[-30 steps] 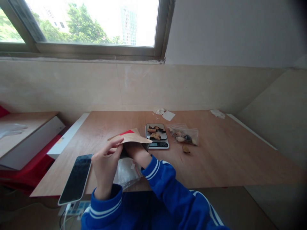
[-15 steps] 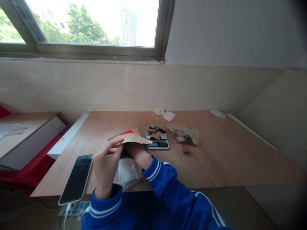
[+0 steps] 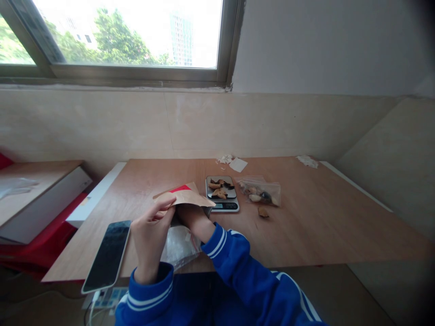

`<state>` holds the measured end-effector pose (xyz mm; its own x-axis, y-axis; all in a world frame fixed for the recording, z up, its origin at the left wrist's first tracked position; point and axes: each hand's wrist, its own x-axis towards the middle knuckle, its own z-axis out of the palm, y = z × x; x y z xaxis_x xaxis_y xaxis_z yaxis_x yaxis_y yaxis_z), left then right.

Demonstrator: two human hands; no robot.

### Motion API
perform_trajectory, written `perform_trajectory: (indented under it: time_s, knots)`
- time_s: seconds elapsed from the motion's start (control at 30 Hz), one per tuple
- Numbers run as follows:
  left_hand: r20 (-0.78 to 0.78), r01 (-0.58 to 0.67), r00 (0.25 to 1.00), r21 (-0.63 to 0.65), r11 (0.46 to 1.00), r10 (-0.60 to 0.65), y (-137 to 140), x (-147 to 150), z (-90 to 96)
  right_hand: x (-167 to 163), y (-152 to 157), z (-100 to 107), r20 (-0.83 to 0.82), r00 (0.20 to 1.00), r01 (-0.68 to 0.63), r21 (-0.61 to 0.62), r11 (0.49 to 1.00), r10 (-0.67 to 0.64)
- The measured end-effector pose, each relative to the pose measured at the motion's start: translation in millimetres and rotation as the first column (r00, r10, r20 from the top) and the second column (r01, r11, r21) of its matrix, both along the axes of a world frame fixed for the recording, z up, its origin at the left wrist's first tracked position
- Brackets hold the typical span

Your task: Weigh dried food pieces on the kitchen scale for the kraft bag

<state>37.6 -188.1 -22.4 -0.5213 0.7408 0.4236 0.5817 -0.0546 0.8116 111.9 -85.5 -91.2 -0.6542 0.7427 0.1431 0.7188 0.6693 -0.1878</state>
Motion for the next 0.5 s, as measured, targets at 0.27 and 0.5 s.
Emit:
perform_trajectory:
  time_s: [0.27, 0.5]
  knots:
    - [0.006, 0.003, 1.0, 0.015, 1.0, -0.003, 0, 2, -4.2, 3, -3, 8, 0.017, 1.0, 0.01, -0.003, 1.0, -0.01]
    - [-0.015, -0.005, 1.0, 0.04, 0.999, 0.006, 1, 1, -5.1, -2, 2, -12, -0.026, 1.0, 0.013, 0.006, 1.0, -0.013]
